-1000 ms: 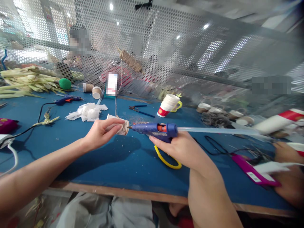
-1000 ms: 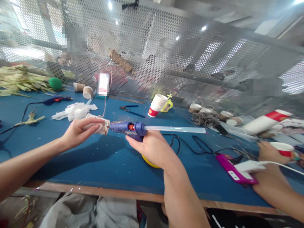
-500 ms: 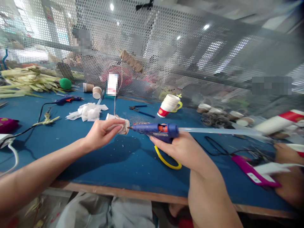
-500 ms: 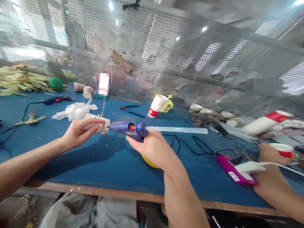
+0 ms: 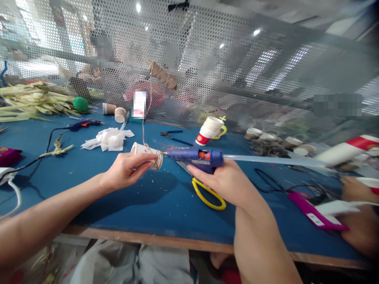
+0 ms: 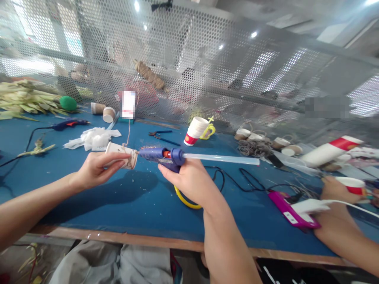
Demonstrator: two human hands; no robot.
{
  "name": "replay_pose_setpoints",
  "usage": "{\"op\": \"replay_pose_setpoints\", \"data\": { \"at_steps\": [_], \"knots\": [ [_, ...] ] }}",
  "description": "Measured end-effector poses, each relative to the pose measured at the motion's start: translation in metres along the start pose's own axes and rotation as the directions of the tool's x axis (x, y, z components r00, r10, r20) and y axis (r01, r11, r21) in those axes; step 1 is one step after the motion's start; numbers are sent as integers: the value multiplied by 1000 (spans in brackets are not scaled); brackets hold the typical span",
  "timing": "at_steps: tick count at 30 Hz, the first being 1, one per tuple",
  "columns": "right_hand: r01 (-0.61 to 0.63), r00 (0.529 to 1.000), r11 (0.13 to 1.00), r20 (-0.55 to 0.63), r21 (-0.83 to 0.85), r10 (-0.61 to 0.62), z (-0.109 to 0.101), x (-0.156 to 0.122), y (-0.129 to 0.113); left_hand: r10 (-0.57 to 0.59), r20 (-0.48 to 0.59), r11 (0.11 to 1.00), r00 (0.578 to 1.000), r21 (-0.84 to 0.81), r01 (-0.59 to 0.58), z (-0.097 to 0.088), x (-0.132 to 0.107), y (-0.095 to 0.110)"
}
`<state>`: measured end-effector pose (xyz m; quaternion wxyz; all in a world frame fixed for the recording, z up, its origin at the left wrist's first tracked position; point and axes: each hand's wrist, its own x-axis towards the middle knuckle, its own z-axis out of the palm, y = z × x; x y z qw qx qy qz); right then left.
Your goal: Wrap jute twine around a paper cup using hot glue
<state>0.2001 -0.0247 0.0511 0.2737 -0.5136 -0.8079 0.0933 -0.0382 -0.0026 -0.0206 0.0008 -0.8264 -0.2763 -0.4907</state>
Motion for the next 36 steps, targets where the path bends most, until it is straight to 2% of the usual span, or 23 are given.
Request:
{"op": "replay_pose_setpoints", "data": {
  "at_steps": [13,23,29,36],
  "knots": [
    [22,999,1000,-23,15,-22,6,3,8,63,5,998,998,13,-63,-1,1,3],
    [-16,999,1000,28,25,15,0,-1,1,44,18,999,999,27,-44,-1,1,1],
    [5,1000,1000,1,14,-5,1,1,1,55,23,998,998,12,-55,-2,1,3],
    [-2,1000,1000,24,-16,2,-2,-1,-1,-62,32,995,998,-71,64,-1,2,2]
  ]
}}
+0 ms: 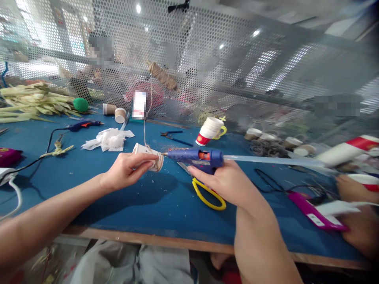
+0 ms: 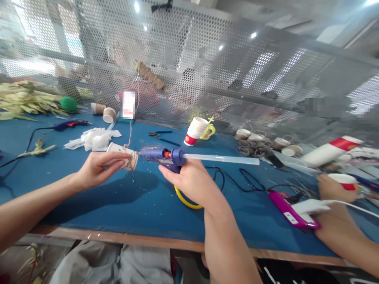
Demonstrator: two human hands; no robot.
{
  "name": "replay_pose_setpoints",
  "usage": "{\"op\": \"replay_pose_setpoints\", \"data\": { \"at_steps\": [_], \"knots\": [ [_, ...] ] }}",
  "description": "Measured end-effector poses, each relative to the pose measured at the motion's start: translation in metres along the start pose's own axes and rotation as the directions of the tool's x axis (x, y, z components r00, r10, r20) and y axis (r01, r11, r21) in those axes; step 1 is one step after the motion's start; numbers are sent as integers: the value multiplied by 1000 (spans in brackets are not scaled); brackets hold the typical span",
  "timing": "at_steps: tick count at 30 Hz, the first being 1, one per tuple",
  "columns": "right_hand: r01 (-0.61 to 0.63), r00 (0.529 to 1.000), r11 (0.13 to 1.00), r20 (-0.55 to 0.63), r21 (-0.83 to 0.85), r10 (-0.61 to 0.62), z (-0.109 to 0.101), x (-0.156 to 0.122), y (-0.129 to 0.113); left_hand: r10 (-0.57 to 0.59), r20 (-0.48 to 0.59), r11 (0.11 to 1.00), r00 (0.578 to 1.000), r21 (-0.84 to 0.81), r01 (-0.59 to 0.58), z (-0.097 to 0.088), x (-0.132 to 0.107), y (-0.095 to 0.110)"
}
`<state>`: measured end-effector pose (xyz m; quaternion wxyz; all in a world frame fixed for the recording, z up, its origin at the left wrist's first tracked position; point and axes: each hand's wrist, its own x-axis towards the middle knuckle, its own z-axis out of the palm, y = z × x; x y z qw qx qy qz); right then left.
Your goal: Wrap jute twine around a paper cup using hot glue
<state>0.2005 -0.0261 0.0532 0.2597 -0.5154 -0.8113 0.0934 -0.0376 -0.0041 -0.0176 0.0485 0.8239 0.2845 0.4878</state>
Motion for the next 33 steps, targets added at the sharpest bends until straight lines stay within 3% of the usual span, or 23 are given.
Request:
{"op": "replay_pose_setpoints", "data": {
  "at_steps": [7,33],
  "knots": [
    [9,1000,999,-3,-47,-9,3,-1,5,-114,-12,990,993,-80,113,-1,3,4],
    [25,1000,996,21,-91,-23,2,-6,2,-258,4,958,966,-126,257,0,5,1]
  ]
}}
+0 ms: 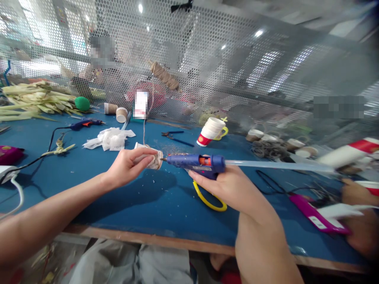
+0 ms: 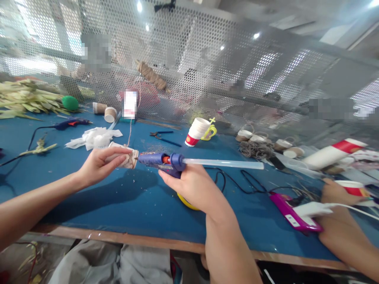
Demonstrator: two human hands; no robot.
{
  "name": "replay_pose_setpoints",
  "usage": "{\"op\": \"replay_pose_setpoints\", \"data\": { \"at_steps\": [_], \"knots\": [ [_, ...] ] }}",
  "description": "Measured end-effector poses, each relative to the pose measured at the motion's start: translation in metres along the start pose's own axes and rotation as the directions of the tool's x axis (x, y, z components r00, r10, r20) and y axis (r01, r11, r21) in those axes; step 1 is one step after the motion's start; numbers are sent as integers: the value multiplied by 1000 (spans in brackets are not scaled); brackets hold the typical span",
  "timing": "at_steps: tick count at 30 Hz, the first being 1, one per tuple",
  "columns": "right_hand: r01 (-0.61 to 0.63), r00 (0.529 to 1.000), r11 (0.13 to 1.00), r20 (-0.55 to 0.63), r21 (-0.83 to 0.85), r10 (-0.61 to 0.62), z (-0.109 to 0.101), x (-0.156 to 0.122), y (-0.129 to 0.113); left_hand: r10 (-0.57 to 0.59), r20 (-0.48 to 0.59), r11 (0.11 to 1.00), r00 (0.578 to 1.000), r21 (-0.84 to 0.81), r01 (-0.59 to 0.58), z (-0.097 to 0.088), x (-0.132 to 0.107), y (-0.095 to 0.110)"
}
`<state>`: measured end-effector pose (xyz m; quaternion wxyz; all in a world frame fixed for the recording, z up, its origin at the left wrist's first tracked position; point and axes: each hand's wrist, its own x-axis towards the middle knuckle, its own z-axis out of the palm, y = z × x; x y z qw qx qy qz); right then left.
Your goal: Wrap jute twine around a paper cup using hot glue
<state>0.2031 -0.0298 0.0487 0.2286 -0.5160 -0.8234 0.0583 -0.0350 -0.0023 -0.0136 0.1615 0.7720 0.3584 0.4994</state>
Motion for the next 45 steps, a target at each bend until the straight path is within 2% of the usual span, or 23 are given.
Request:
{"op": "replay_pose_setpoints", "data": {
  "at_steps": [10,12,15,18,21,23,26,28,31,35,38,41,43,44,45],
  "knots": [
    [50,998,999,39,16,-50,1,-1,0,-38,-13,999,999,2,38,-1,1,1],
    [13,999,998,32,55,-14,-1,0,-2,-12,-28,1000,1000,-1,12,-1,0,1],
    [-118,993,972,50,202,110,-6,4,-5,39,-60,999,997,1,-39,0,0,1],
    [-212,977,873,99,439,187,-8,12,2,65,-77,998,995,8,-65,0,-1,1],
    [-186,971,740,3,646,241,0,25,24,76,-81,997,994,24,-74,1,-2,0],
    [-217,943,685,-31,695,331,10,37,44,85,-78,996,993,46,-82,1,-2,-1],
    [-353,879,591,41,725,475,28,53,70,93,-66,993,994,75,-88,1,-3,-1],
    [-475,830,606,97,637,549,40,61,82,95,-69,993,993,80,-89,1,-3,-1],
    [-547,796,633,107,547,595,55,68,96,107,-74,992,992,80,-101,1,-3,-2],
    [-604,772,703,54,375,634,66,72,109,125,-67,990,990,81,-119,1,-3,-3],
    [-618,770,749,-5,241,637,65,73,111,148,-63,986,987,87,-143,2,-3,-3],
    [-583,796,792,-67,178,601,59,73,96,224,-33,970,974,104,-219,2,-5,-1],
    [-516,843,835,-59,190,535,56,72,76,284,1,951,959,124,-282,3,-7,1],
    [-461,880,859,-11,223,475,55,71,63,308,21,942,951,133,-308,4,-8,2],
    [-362,932,870,109,335,346,55,70,50,327,42,934,944,137,-330,4,-10,3]
  ]
}}
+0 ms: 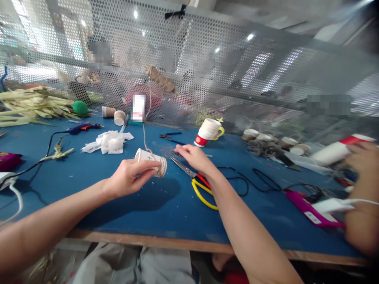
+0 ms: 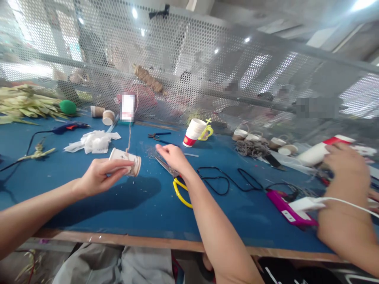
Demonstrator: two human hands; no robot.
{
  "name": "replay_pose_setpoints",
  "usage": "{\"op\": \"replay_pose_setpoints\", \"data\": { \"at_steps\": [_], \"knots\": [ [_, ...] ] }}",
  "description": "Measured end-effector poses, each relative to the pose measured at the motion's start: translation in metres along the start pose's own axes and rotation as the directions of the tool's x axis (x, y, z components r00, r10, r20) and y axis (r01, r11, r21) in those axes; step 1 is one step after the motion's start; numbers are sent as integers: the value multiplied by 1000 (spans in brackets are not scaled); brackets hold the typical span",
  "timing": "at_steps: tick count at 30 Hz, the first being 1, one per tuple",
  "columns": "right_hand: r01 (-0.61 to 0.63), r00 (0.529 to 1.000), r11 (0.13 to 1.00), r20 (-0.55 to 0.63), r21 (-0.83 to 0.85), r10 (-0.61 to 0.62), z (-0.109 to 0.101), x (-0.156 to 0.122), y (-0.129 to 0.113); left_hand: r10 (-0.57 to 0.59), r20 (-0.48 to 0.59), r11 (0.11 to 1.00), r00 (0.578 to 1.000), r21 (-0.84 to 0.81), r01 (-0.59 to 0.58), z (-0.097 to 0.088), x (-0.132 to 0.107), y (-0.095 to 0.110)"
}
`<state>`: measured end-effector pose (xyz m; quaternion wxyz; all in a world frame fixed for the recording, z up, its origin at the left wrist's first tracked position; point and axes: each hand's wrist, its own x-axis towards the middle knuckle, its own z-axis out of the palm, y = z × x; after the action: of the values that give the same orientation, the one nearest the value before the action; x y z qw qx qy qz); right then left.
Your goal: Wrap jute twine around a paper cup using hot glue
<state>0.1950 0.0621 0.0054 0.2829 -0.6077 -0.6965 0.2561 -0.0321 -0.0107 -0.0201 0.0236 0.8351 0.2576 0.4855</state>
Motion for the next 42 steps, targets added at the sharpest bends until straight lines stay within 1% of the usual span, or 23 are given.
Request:
{"op": "replay_pose_setpoints", "data": {
  "at_steps": [1,2,3,4,5,6,7,8,10,11,13,14,15,17,19,20,22,24,25,30,34,38,42],
  "knots": [
    [73,979,989,178,131,-96,5,-6,-10,21,18,1000,1000,-1,-21,1,-1,1],
    [103,926,963,330,249,-184,10,-12,-20,43,34,999,998,-7,-43,1,-1,3],
    [108,867,935,429,337,-255,15,-17,-28,63,50,998,997,-18,-62,2,-2,4],
    [85,818,909,492,407,-297,19,-22,-34,80,65,996,995,-32,-78,3,-2,4],
    [43,784,879,529,474,-324,23,-26,-39,93,79,995,993,-45,-90,4,-3,5],
    [-6,771,842,539,539,-339,25,-30,-42,99,93,994,991,-57,-94,5,-4,5],
    [-44,781,805,523,591,-342,27,-33,-44,100,109,993,989,-67,-93,5,-5,5],
    [-60,808,768,483,638,-338,28,-35,-45,92,126,994,988,-77,-83,6,-5,5],
    [-25,882,713,352,701,-315,27,-39,-46,42,157,994,987,-108,-25,6,-6,6],
    [13,913,696,276,718,-302,25,-40,-47,-10,169,991,985,-129,32,6,-6,7],
    [83,951,665,141,743,-277,21,-43,-48,-177,178,963,968,-172,207,5,-4,9],
    [109,959,649,91,753,-267,19,-44,-48,-274,174,931,946,-197,306,4,-2,10],
    [131,964,634,50,762,-260,17,-45,-49,-366,173,890,914,-223,398,4,-1,10],
    [171,967,618,-10,767,-255,14,-45,-49,-503,197,793,842,-283,540,4,2,10],
    [202,966,629,-45,750,-256,13,-45,-48,-572,250,705,781,-337,624,4,4,9],
    [211,965,639,-54,739,-256,13,-44,-47,-592,273,672,758,-351,652,5,4,9],
    [221,965,658,-63,720,-255,14,-43,-46,-611,295,639,735,-364,677,6,5,8],
    [222,966,680,-66,699,-248,15,-42,-46,-609,293,644,737,-361,675,7,4,9],
    [221,968,693,-67,686,-243,16,-42,-46,-601,287,655,746,-357,666,7,4,9],
    [199,976,751,-57,630,-211,18,-39,-44,-531,251,724,809,-361,588,6,3,13],
    [185,980,781,-55,596,-190,20,-37,-40,-487,233,766,842,-350,539,3,4,15],
    [170,983,796,-44,580,-178,21,-36,-38,-458,222,796,861,-328,508,1,4,15],
    [158,984,810,-24,564,-176,20,-37,-39,-436,235,813,869,-311,492,0,3,16]
  ]
}}
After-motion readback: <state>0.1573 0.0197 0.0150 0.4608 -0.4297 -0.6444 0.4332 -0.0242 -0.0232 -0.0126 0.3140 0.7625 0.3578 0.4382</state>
